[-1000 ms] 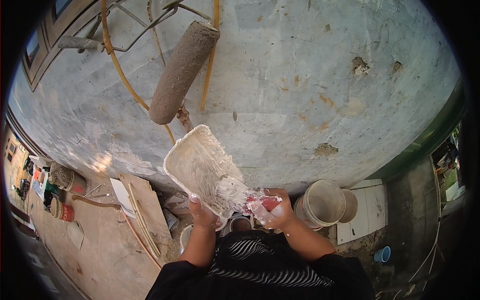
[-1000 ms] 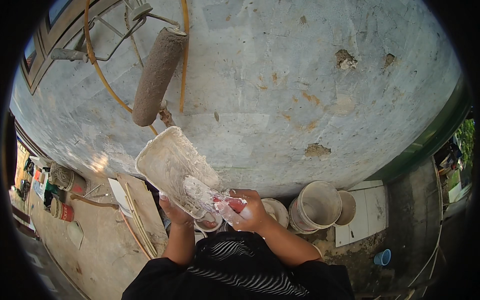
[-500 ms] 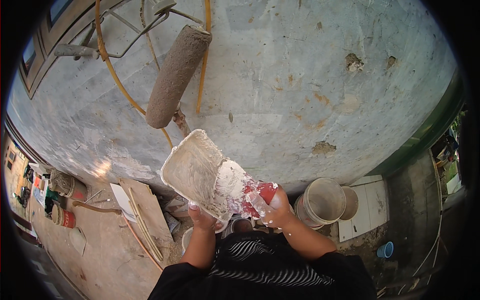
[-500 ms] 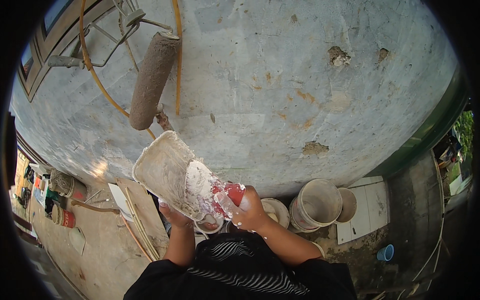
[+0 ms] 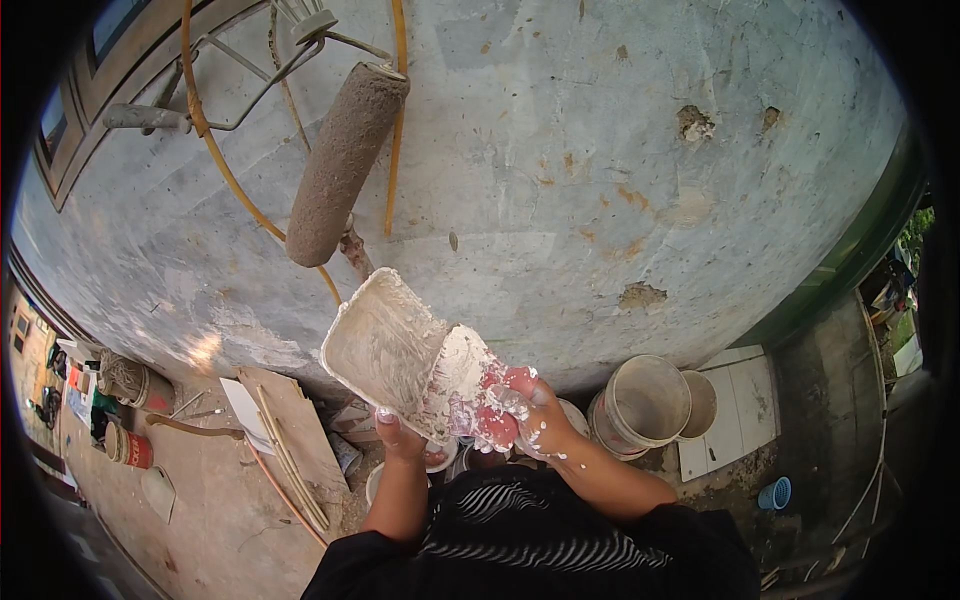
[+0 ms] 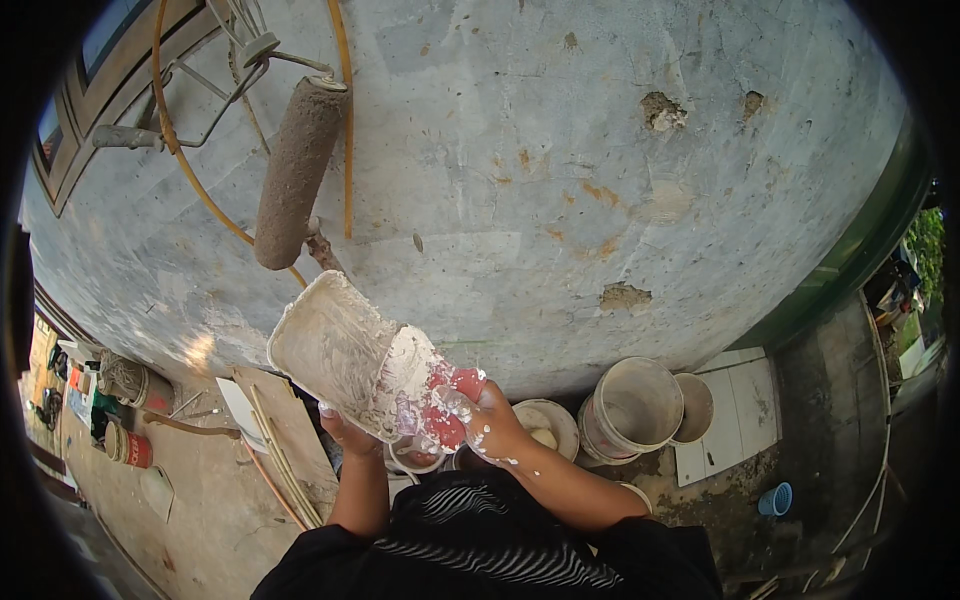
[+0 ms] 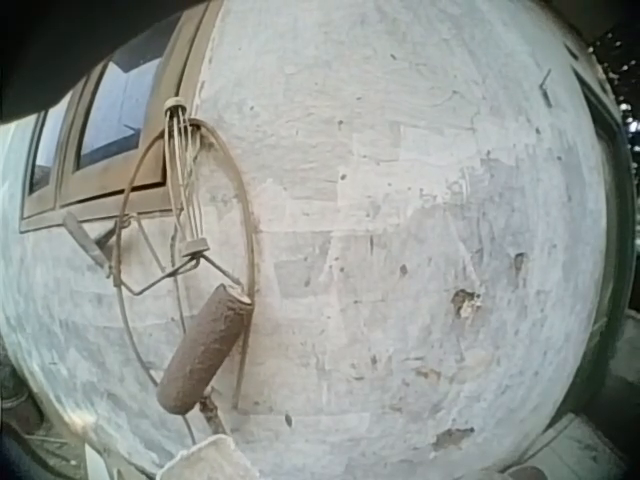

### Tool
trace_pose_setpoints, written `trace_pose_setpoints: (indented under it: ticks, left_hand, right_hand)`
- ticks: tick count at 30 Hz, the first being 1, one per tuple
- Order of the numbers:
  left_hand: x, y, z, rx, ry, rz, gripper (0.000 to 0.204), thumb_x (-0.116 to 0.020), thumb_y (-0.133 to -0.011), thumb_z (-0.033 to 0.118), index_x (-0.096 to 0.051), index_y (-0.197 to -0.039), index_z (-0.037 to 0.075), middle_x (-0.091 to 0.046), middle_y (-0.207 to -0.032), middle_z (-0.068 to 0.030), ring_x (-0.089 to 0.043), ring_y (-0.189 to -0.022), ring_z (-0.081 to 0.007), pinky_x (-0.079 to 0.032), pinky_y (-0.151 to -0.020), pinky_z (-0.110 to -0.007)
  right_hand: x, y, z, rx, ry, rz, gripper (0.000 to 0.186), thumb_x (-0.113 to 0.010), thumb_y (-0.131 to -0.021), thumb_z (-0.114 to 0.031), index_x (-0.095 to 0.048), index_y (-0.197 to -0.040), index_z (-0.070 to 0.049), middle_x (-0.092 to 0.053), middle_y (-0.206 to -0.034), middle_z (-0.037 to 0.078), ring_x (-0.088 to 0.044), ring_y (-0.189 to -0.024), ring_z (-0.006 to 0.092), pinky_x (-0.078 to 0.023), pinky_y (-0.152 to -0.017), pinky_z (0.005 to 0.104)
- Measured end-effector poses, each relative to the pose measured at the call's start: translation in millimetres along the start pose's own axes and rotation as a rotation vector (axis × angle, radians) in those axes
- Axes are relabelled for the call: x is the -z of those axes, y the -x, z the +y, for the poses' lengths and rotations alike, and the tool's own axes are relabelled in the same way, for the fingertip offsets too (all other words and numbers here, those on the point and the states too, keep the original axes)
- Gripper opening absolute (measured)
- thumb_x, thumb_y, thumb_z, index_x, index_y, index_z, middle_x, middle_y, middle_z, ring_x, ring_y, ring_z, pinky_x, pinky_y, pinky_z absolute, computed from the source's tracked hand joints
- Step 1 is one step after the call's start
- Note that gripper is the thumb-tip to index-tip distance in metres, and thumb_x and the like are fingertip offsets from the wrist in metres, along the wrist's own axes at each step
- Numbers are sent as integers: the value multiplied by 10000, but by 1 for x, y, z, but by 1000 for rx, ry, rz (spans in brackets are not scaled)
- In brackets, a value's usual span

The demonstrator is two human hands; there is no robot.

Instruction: Applying plaster or filler to holes in a concrete wall using a putty knife.

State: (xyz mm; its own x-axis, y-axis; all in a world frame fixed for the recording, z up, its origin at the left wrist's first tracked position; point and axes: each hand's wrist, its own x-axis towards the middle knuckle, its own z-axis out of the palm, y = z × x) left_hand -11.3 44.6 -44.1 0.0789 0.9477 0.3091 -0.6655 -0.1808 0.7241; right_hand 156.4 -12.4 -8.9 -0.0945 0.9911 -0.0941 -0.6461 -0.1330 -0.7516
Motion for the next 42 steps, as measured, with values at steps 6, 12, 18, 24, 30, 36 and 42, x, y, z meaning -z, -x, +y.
trace_pose_setpoints:
  ticks: [6,12,18,24,30,36,42]
  left_hand:
    - [15,1,-13,-111,-90,60,979,-639,-661,568,-261,-1354,-11,-422,-1295,-149,-456,-1169,-298,-398,-971,-423]
    - [-5,-5,-9,-196,-206,0,1035,-688,-651,553,-212,-1362,-29,-361,-1330,-166,-423,-1196,-307,-378,-986,-434]
    - [21,-7,-29,-40,-53,-70,947,-534,-712,626,-217,-1391,47,-355,-1357,-130,-404,-1218,-312,-356,-998,-470]
    - [7,-8,-8,61,223,-34,799,-418,-813,585,-231,-1394,71,-364,-1362,-150,-416,-1210,-341,-384,-979,-501]
    - [10,-15,-4,65,332,-5,750,-380,-834,574,-233,-1403,107,-360,-1370,-136,-413,-1209,-353,-390,-974,-506]
    - [14,-17,-3,81,372,42,743,-353,-840,574,-228,-1409,112,-342,-1388,-130,-400,-1224,-354,-374,-989,-504]
    - [16,-17,-5,67,355,-12,740,-349,-844,574,-229,-1409,111,-347,-1385,-130,-402,-1222,-354,-370,-991,-499]
  right_hand:
    - [-5,-1,5,-37,-168,68,246,-505,-914,-82,-518,-1133,27,-596,-1043,103,-605,-911,180,-517,-792,304]
    - [-2,-5,7,-59,-272,153,221,-506,-909,-78,-510,-1114,6,-586,-1030,100,-603,-917,198,-516,-808,322]
    - [27,-18,0,38,-392,120,230,-533,-892,-87,-506,-1110,-18,-589,-1012,93,-602,-885,198,-522,-701,332]
    - [54,-8,-66,315,-365,190,264,-553,-871,-81,-503,-1123,-20,-594,-1023,96,-605,-871,207,-520,-643,358]
    - [81,-3,-149,738,-173,300,245,-570,-858,-105,-542,-1087,-24,-603,-999,71,-602,-865,196,-516,-682,319]
    - [65,-14,-211,1084,64,439,267,-545,-875,-31,-528,-1137,15,-590,-1084,79,-577,-969,172,-486,-831,296]
    - [71,-37,-249,1382,706,883,353,-573,-878,-104,-479,-1167,74,-592,-1077,134,-565,-967,174,-451,-841,293]
